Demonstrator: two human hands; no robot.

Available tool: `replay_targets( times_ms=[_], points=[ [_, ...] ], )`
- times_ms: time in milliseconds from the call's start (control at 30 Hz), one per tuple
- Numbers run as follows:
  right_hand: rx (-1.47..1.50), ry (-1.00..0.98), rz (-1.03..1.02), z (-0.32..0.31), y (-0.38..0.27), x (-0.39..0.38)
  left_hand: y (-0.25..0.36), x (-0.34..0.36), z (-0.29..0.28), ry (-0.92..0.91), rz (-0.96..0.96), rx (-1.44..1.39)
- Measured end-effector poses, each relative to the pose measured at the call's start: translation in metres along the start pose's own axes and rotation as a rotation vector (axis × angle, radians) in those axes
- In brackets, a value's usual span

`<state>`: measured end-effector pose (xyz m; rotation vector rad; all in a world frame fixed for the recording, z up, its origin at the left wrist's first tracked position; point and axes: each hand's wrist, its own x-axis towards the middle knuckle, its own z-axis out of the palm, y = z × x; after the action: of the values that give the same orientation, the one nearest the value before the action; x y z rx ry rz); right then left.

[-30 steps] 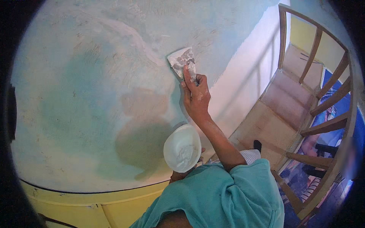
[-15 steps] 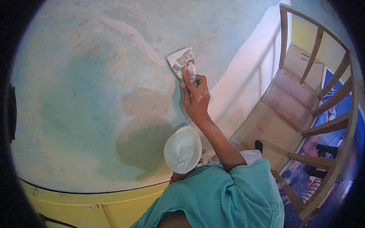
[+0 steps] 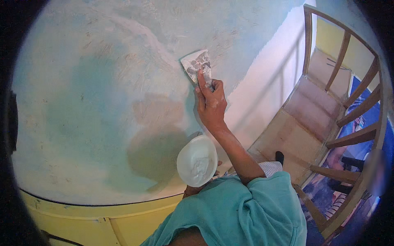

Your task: The person holds a bowl of plaster in one hand and applies and smooths the plaster over a crack in the ceiling using a putty knife.

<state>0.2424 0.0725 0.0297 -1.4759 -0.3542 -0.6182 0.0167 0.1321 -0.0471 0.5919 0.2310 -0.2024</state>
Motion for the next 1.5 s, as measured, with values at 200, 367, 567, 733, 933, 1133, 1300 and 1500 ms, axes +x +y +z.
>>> replay_targets(
  times_ms=[200,367,567,733,933,1133,1300,1500],
  points=[
    [0.032,0.004,-0.038,0.0,-0.002,0.002,-0.008,-0.003,-0.012,0.125,0.062,0.046],
    [0.026,-0.009,-0.014,-0.001,-0.002,0.001,-0.009,0.0,-0.003,0.082,0.062,-0.063],
    [0.01,-0.023,-0.009,-0.003,0.001,0.0,-0.015,0.001,-0.001,0.058,0.057,-0.135],
    [0.006,-0.038,-0.002,-0.005,-0.001,0.002,-0.013,0.0,-0.019,0.087,0.005,0.042],
    [-0.015,-0.032,0.004,0.002,-0.003,-0.001,-0.016,-0.007,-0.056,0.119,0.104,0.438],
    [0.053,-0.009,-0.025,-0.002,-0.007,0.001,-0.019,-0.003,-0.043,0.11,0.082,0.32],
    [0.049,-0.023,-0.002,-0.003,-0.006,0.001,-0.016,-0.002,-0.027,0.114,0.062,0.224],
    [0.036,-0.015,0.0,-0.002,-0.006,0.001,-0.014,-0.004,-0.011,0.122,0.038,0.1]
  ],
)
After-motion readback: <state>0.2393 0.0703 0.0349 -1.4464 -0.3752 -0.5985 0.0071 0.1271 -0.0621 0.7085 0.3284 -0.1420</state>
